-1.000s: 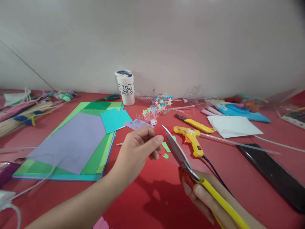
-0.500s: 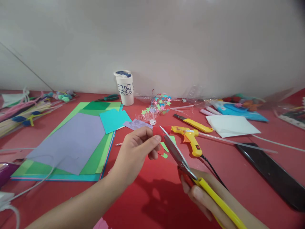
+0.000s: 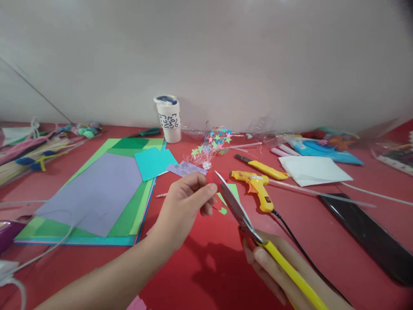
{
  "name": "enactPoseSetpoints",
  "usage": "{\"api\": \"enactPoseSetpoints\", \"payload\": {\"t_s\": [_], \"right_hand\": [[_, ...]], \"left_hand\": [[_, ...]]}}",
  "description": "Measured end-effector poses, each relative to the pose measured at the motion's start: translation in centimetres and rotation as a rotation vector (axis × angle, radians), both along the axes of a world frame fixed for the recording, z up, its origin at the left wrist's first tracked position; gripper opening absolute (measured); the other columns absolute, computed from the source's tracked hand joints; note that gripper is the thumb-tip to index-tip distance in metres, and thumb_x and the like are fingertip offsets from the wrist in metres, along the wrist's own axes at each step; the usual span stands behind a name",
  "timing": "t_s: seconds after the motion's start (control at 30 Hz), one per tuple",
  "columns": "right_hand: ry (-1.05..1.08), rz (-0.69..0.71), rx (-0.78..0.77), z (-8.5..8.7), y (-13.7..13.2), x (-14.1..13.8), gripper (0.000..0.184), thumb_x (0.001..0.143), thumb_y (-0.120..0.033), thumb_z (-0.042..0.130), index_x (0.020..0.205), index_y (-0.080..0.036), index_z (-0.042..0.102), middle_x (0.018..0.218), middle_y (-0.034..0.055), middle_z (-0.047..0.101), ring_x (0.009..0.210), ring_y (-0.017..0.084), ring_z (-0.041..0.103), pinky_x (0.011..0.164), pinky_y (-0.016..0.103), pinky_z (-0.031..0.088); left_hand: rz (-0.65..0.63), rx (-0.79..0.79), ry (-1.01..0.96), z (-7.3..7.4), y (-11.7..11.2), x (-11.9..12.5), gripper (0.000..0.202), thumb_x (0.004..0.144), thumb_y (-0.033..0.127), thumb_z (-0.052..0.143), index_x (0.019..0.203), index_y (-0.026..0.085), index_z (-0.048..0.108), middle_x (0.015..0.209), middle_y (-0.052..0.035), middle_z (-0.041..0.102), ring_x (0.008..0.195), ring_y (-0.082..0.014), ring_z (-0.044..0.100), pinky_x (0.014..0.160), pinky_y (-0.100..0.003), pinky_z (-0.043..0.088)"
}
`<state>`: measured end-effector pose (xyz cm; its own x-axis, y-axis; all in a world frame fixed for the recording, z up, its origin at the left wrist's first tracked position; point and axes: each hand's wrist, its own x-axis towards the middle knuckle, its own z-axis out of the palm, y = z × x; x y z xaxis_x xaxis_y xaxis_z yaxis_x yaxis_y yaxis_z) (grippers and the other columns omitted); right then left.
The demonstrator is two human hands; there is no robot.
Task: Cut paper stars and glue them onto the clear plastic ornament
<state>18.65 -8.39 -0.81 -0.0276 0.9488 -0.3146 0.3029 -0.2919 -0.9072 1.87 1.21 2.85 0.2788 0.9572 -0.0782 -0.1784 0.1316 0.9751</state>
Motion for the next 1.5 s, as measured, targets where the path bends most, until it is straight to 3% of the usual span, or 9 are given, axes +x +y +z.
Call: {"api": "enactPoseSetpoints", "payload": {"t_s": [0.13, 0.3, 0.63, 1.03, 1.3, 1.5], "right_hand": [[-0.008, -0.032, 0.042, -0.1, 0.0, -0.2, 0.056, 0.074, -0.078, 0.044, 0.067, -0.022, 0.046, 0.055, -0.0053, 0.039, 0.043, 0.009, 0.032, 0.034, 0.021, 0.025], [-0.01, 0.0, 0.129, -0.1, 0.6, 0.0, 0.057, 0.071, -0.077, 0.048, 0.058, -0.022, 0.047, 0.053, -0.0031, 0.043, 0.048, 0.013, 0.042, 0.041, 0.024, 0.037], [-0.037, 0.025, 0.158, -0.1, 0.6, 0.4, 0.058, 0.069, -0.078, 0.049, 0.057, -0.022, 0.049, 0.054, -0.0017, 0.048, 0.051, 0.016, 0.051, 0.05, 0.028, 0.048], [-0.077, 0.025, 0.184, 0.7, 0.8, 0.0, 0.056, 0.077, -0.073, 0.046, 0.053, -0.022, 0.044, 0.052, -0.0025, 0.044, 0.048, 0.014, 0.044, 0.045, 0.025, 0.04], [-0.117, 0.079, 0.198, 0.4, 1.3, 0.2, 0.059, 0.075, -0.077, 0.043, 0.053, -0.023, 0.035, 0.05, -0.0044, 0.037, 0.043, 0.01, 0.034, 0.038, 0.024, 0.027], [0.002, 0.047, 0.075, -0.2, 0.4, 0.3, 0.05, 0.081, -0.069, 0.046, 0.063, -0.023, 0.038, 0.042, -0.0097, 0.031, 0.033, 0.006, 0.024, 0.033, 0.023, 0.014]], "left_hand": [[-0.005, -0.027, -0.049, -0.2, -0.2, 0.1, 0.021, 0.078, 0.022, 0.061, 0.061, 0.017, 0.05, 0.052, 0.0066, 0.057, 0.045, -0.0028, 0.048, 0.047, -0.014, 0.039], [-0.006, -0.054, -0.103, -0.2, -0.3, 0.3, 0.02, 0.078, 0.019, 0.061, 0.062, 0.017, 0.049, 0.053, 0.0064, 0.058, 0.045, -0.0028, 0.049, 0.047, -0.014, 0.038], [-0.015, -0.058, -0.111, -0.1, -0.3, 0.2, 0.02, 0.079, 0.02, 0.061, 0.062, 0.017, 0.05, 0.053, 0.0061, 0.059, 0.045, -0.0026, 0.049, 0.047, -0.014, 0.038], [-0.023, -0.097, -0.17, -0.4, -0.4, 0.3, 0.021, 0.08, 0.019, 0.061, 0.062, 0.017, 0.05, 0.054, 0.0058, 0.06, 0.045, -0.002, 0.05, 0.047, -0.014, 0.037], [-0.023, -0.093, -0.175, -0.3, -0.3, 0.3, 0.021, 0.079, 0.02, 0.063, 0.062, 0.017, 0.05, 0.053, 0.0058, 0.06, 0.045, -0.0023, 0.05, 0.046, -0.014, 0.037], [-0.019, -0.082, -0.16, -0.2, -0.3, 0.1, 0.021, 0.08, 0.019, 0.061, 0.062, 0.017, 0.05, 0.054, 0.0054, 0.059, 0.045, -0.0023, 0.05, 0.047, -0.013, 0.038]]}}
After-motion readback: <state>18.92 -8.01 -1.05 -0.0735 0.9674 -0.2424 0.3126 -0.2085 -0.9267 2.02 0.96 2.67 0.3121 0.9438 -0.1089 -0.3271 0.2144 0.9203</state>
